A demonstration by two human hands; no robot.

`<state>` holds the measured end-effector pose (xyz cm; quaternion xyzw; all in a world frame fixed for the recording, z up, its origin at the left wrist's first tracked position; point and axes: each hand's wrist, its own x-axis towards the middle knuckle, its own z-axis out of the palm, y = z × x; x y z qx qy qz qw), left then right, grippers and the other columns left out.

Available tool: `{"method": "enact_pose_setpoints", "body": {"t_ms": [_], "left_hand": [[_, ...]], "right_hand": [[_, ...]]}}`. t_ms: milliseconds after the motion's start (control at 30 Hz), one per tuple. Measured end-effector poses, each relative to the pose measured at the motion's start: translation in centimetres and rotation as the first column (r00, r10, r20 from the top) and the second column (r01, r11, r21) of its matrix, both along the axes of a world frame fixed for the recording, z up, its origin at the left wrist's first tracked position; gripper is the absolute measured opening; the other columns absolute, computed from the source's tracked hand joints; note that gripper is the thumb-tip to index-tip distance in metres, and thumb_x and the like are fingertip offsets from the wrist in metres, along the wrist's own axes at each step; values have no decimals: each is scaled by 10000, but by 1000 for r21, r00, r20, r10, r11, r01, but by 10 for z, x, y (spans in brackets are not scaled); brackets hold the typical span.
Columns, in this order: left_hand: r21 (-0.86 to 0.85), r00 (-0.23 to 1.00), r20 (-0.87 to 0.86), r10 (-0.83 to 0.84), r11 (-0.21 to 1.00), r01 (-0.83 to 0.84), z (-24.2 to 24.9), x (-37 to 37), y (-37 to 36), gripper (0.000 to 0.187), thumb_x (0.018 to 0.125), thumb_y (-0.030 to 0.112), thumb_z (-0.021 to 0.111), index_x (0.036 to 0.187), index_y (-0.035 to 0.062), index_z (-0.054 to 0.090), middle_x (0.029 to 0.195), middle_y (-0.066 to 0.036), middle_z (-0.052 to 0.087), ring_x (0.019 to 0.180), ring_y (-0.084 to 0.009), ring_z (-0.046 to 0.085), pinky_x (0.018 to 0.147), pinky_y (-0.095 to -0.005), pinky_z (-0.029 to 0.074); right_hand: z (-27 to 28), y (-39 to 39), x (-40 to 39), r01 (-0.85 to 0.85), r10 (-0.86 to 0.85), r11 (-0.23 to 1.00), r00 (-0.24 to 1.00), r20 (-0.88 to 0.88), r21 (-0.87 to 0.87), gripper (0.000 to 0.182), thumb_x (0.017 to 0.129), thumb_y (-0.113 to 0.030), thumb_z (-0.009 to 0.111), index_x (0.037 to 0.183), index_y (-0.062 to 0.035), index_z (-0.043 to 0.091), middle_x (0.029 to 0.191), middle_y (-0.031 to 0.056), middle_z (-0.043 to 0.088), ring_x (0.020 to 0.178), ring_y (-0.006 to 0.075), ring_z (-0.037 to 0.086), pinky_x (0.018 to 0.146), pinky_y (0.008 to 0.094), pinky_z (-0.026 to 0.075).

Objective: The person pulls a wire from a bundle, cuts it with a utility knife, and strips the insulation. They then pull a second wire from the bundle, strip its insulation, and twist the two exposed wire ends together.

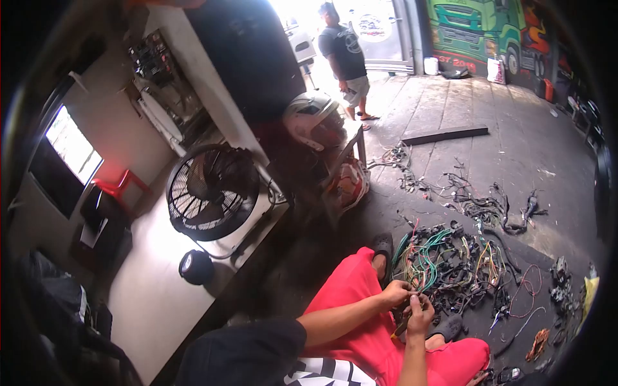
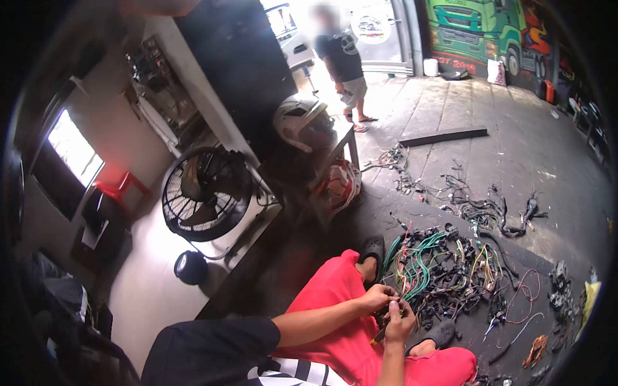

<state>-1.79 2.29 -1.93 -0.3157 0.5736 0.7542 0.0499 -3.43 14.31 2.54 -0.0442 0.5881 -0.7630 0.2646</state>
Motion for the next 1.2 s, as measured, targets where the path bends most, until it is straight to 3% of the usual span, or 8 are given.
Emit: {"method": "enact_pose_setpoints", "body": {"t_ms": [233,400,567,633,667,833,967,1200], "left_hand": [[416,957,158,243,863,-288,9,-11,-7,111,842,82,491,829,20,582,593,-53,522,464,-155,479,421,-316,392],[-300,885,316,341,921,-248,-74,-61,-46,215,700,218,629,630,15,609,631,-105,598,550,-222,576,511,-374,467],[-254,783,420,458,888,-383,33,-70,-40,211,652,155,674,760,-26,654,785,-124,624,696,-213,589,606,-353,483],[-701,690,210,693,598,-387,-109,-97,-124,170,695,140,693,749,-10,634,779,-105,638,641,-188,606,552,-379,503],[-523,818,263,512,788,-325,-75,-67,-146,101,696,96,664,671,5,626,691,-94,629,560,-162,590,503,-365,490],[-608,979,55,195,785,-122,-19,-52,-107,132,731,120,607,743,4,669,629,-78,626,521,-157,579,515,-305,474],[-638,982,-188,-26,763,-101,8,-55,-45,187,816,156,582,860,-17,637,630,-29,564,449,-118,490,410,-252,402],[357,956,-272,107,934,-3,87,-21,7,252,827,202,541,988,13,590,717,-6,538,509,-63,446,457,-196,351]], "right_hand": [[-6,-10,1,121,-87,985,965,247,-126,179,867,-211,518,735,-91,512,587,8,497,410,97,435,369,227,357],[-16,-20,0,184,-178,976,982,64,-113,246,852,-197,497,633,-97,447,526,-1,430,410,101,385,388,233,322],[25,-13,-2,260,-261,959,965,4,-115,291,835,-138,515,566,-79,419,495,-11,408,434,87,370,426,239,289],[53,11,2,224,-269,955,930,-252,-194,286,842,-124,526,578,-75,428,510,-8,420,454,81,397,438,234,309],[66,28,-1,227,-290,938,928,-232,-262,282,846,-123,540,593,-76,424,525,-2,431,461,76,404,448,228,330],[51,86,-58,258,-147,786,961,236,-562,316,879,-274,502,636,-114,378,551,9,380,455,116,365,462,257,344],[57,85,-65,209,-128,782,976,177,-588,303,880,-264,487,643,-107,380,558,5,358,472,106,352,483,266,334],[56,86,-52,124,-93,774,992,83,-621,290,852,-226,515,633,-95,378,538,22,364,489,111,365,473,269,347]]}}
